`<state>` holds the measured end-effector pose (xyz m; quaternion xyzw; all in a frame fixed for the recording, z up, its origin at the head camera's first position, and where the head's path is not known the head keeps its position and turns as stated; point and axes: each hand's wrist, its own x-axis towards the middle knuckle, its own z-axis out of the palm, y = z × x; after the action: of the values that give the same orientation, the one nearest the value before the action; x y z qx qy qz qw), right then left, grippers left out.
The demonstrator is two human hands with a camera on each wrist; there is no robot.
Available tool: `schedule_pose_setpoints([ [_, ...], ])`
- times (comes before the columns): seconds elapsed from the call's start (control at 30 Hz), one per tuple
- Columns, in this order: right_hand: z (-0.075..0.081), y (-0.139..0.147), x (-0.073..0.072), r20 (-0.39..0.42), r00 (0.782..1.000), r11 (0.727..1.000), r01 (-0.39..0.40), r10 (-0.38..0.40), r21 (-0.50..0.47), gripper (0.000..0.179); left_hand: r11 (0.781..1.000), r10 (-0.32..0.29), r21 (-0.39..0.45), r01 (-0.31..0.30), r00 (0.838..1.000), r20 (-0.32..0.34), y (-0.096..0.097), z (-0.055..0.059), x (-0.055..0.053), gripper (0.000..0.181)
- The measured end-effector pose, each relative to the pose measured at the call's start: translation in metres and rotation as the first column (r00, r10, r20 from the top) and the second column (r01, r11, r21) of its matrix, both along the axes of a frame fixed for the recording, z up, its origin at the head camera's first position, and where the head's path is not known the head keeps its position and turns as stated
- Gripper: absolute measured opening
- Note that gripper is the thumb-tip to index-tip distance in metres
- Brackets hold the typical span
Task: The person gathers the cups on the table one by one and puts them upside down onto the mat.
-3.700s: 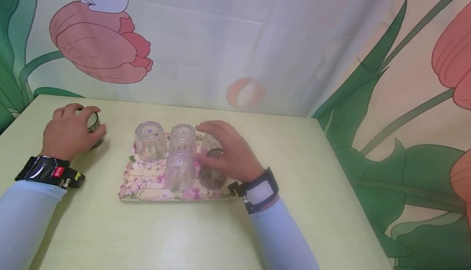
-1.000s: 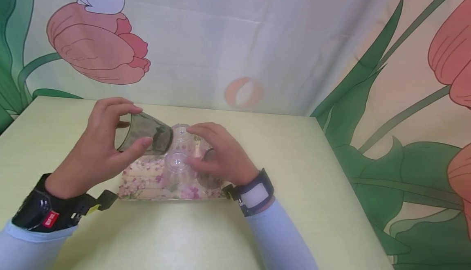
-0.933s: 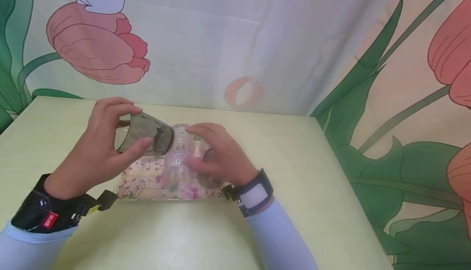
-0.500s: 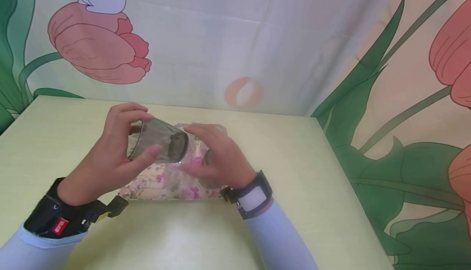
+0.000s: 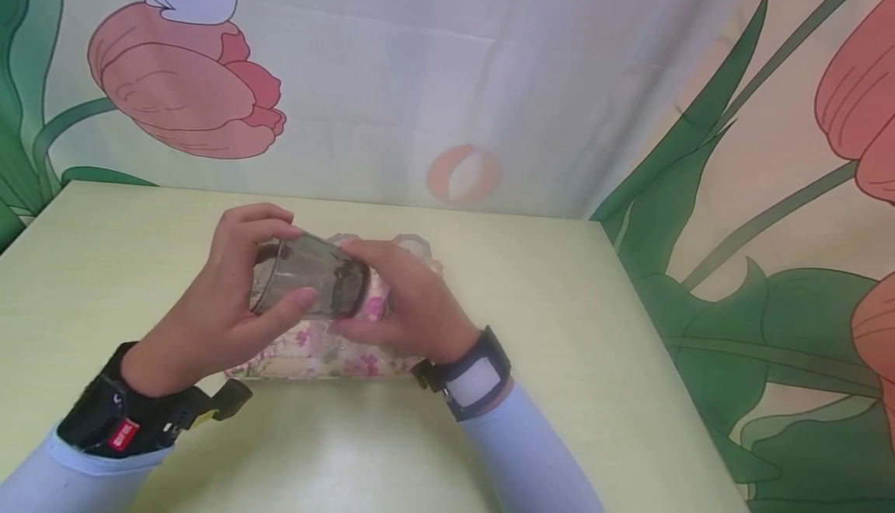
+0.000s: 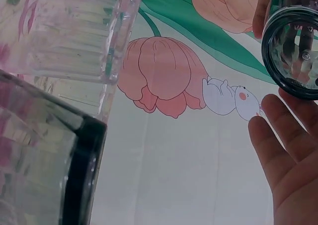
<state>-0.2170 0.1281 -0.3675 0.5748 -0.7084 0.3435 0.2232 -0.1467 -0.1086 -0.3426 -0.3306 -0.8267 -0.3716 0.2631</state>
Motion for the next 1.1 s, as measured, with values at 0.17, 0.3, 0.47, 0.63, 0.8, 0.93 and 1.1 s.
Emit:
schedule_pose_setpoints([
  [0.17,-0.001,-0.001,0.001,0.003,1.000,1.000,0.008,-0.008,0.009,0.077,1.000,-0.002,-0.007,0.002,1.000,-0.005,0.000,-0.001,0.000,0.059],
  [0.3,0.000,-0.002,0.003,0.006,1.000,1.000,0.009,-0.009,0.001,0.076,1.000,-0.011,-0.011,0.011,1.000,-0.002,-0.001,-0.001,-0.001,0.059],
  [0.47,0.001,-0.002,0.003,-0.006,1.000,1.000,0.008,-0.008,-0.013,0.074,1.000,-0.015,-0.017,0.015,1.000,-0.010,-0.003,-0.001,-0.001,0.059],
  [0.63,0.004,-0.002,0.003,-0.024,1.000,1.000,0.006,-0.006,-0.027,0.073,1.000,-0.006,-0.031,0.006,1.000,0.020,-0.008,0.001,-0.001,0.059],
  [0.8,0.005,-0.002,0.002,-0.017,1.000,1.000,0.010,-0.011,-0.021,0.073,1.000,-0.009,-0.028,0.010,1.000,0.026,-0.012,0.003,-0.002,0.061],
  [0.93,0.005,0.001,0.001,-0.010,0.999,0.999,0.036,-0.037,-0.010,0.072,1.000,-0.011,-0.015,0.011,1.000,0.014,-0.014,0.004,-0.003,0.058],
  [1.1,0.004,0.002,0.000,0.001,0.998,0.998,0.057,-0.057,0.007,0.073,1.000,0.010,-0.001,-0.010,1.000,0.028,-0.018,0.006,-0.003,0.056],
])
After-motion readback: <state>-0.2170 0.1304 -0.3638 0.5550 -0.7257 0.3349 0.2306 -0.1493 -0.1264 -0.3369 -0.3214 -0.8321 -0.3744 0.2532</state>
